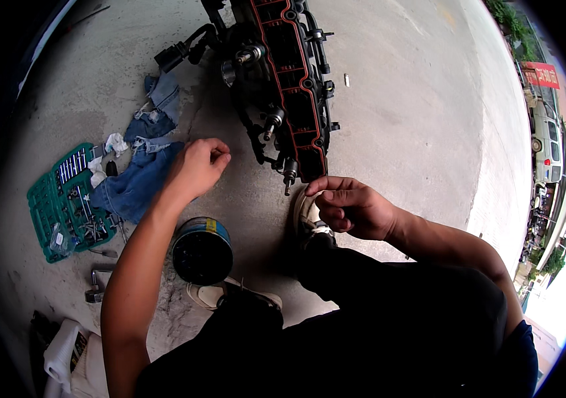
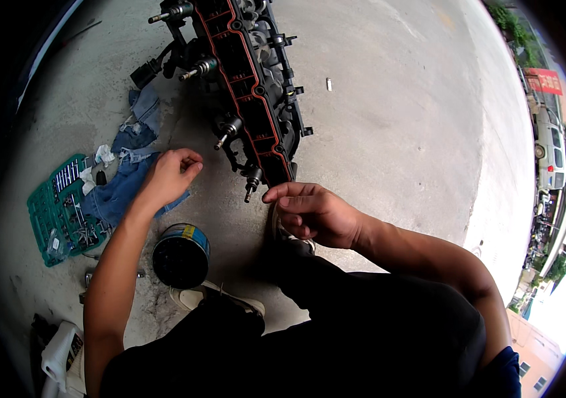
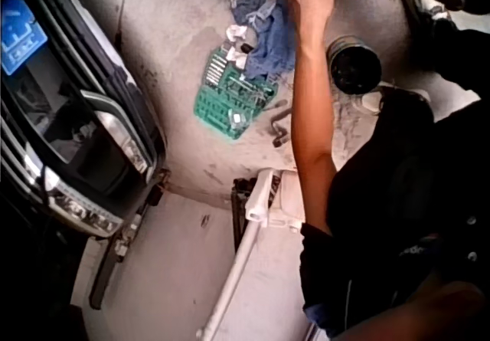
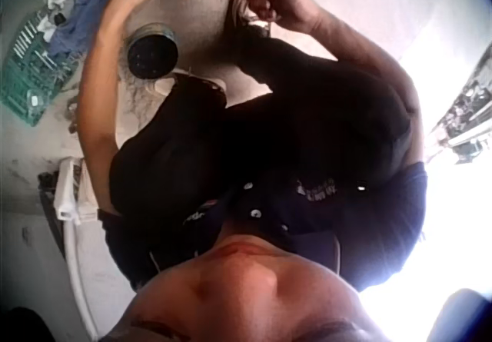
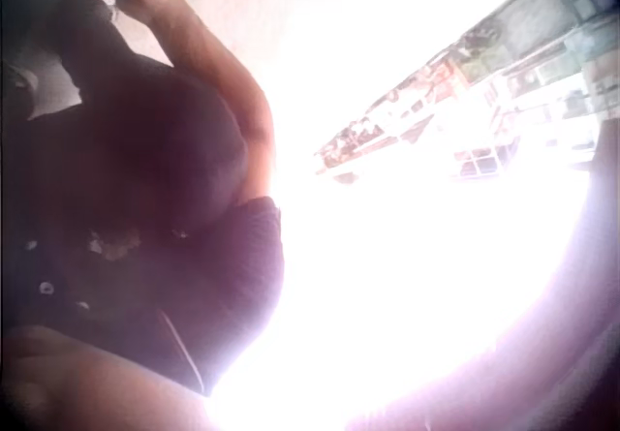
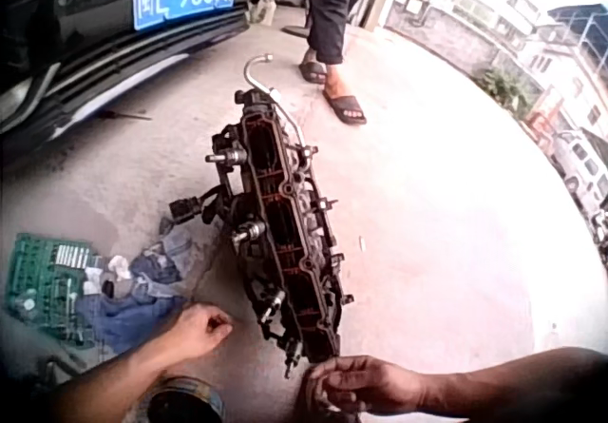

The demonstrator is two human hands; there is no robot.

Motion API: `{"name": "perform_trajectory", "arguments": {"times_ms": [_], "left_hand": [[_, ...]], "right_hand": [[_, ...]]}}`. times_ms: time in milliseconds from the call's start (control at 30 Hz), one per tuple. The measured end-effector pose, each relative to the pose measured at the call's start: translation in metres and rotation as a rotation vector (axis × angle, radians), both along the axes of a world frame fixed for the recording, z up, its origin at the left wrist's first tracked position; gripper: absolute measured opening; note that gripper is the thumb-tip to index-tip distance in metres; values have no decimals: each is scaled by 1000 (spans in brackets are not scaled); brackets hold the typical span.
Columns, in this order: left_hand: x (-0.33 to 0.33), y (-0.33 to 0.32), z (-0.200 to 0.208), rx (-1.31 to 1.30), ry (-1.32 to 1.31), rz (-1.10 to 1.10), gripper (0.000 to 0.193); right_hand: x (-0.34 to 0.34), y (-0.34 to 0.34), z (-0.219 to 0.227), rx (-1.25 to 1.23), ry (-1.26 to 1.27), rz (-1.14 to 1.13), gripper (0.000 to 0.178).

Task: The person wipes an intake manifold with a cloth, carries it to the engine bay of a car, and positions it onto the engine block by hand.

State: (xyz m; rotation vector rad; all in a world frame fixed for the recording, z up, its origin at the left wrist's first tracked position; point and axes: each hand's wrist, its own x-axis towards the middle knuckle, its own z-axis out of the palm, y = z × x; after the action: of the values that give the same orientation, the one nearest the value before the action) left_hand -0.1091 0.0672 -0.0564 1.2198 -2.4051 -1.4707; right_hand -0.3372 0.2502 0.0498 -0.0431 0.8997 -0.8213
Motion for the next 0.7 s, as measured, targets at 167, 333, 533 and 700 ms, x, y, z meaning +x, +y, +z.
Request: {"name": "perform_trajectory", "arguments": {"times_ms": [167, 333, 533, 700], "left_hand": [[52, 1, -5, -493, -33, 408, 22], [88, 15, -6, -689, -233, 588, 46], [119, 20, -6, -691, -253, 496, 17], [112, 40, 37, -707, 84, 608, 13]], "right_hand": [[8, -36, 31, -370, 295, 315, 24], [54, -100, 55, -667, 624, 656, 14], [143, -163, 9, -872, 1018, 1086, 55], [175, -167, -48, -933, 1438, 996, 43]]}}
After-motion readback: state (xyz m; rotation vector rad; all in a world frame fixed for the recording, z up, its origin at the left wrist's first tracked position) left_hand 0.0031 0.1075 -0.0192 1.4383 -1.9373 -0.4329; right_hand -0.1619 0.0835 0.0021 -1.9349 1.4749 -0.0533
